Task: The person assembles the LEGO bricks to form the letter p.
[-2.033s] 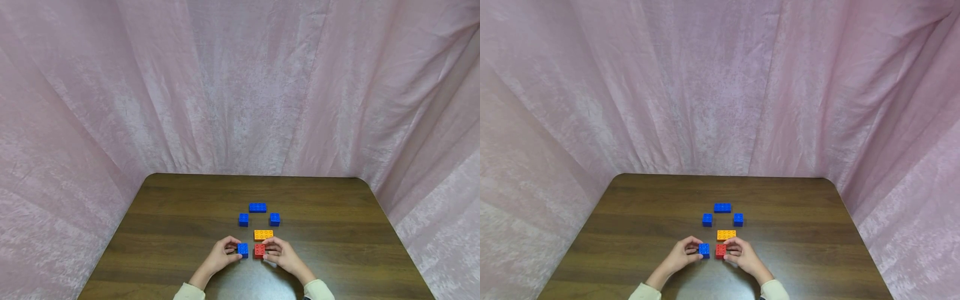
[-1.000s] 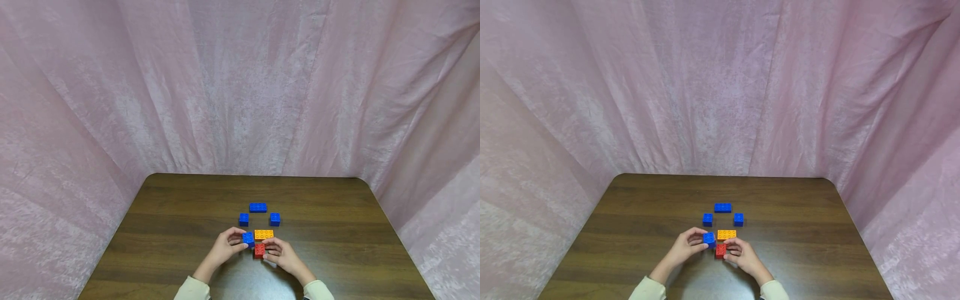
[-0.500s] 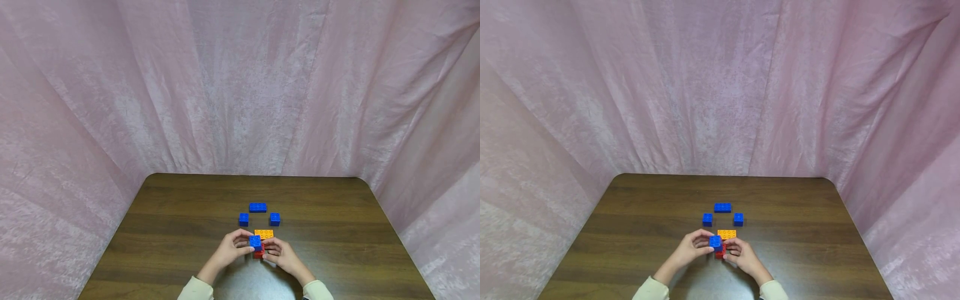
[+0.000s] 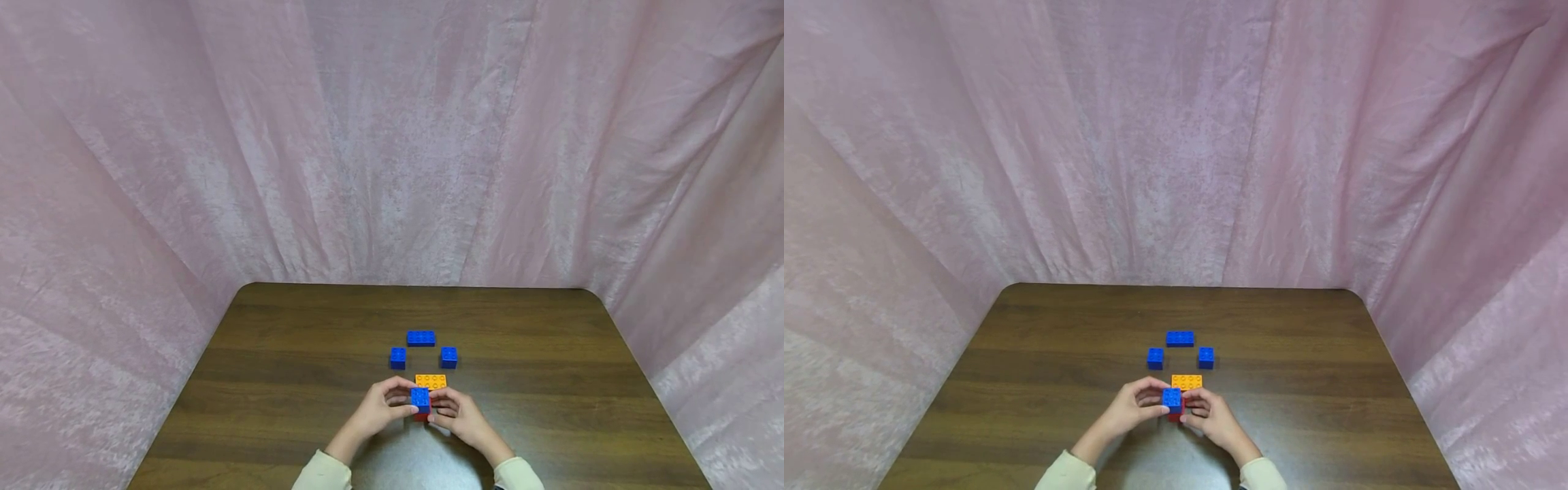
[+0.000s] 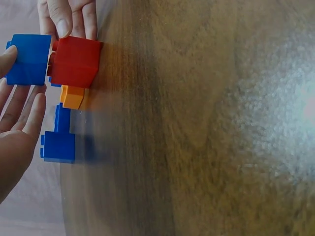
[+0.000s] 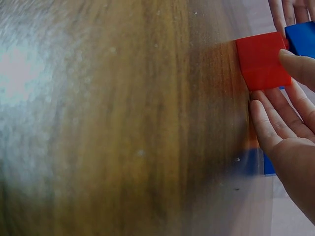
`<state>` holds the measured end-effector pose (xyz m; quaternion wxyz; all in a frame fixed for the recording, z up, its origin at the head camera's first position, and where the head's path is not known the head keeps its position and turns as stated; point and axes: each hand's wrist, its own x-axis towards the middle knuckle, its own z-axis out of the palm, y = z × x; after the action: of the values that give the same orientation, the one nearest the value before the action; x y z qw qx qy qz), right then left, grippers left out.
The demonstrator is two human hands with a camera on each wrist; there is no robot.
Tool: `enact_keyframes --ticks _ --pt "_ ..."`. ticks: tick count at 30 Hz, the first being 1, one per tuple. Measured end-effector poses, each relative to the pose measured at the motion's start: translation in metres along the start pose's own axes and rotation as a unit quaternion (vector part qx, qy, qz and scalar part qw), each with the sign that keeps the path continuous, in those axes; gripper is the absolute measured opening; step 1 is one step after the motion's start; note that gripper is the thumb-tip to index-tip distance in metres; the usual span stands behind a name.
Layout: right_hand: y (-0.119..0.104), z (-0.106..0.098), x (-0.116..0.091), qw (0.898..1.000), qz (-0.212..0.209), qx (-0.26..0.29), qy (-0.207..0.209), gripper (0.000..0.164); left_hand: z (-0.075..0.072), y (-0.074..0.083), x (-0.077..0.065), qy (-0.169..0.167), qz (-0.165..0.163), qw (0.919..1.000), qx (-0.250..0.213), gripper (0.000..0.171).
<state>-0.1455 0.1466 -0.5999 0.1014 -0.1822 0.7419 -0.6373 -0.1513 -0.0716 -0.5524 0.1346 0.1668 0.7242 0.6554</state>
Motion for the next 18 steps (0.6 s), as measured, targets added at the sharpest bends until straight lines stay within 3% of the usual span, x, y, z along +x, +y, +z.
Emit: enact_keyframes --ticks 6,14,18 --pt "0.002 0.000 0.000 1.000 0.003 -0.003 0.004 0.034 -0.001 -0.024 0.006 0.001 -0.004 1.0000 0.004 0.029" --pt "0.001 0.001 0.001 0.999 0.035 -0.005 0.012 0.037 -0.001 -0.030 0.009 -0.006 0.020 0.9998 0.002 0.030" --pt "0.001 0.001 0.002 0.999 0.039 -0.008 0.016 0.037 -0.001 -0.032 0.010 -0.009 0.017 0.9998 0.005 0.029"
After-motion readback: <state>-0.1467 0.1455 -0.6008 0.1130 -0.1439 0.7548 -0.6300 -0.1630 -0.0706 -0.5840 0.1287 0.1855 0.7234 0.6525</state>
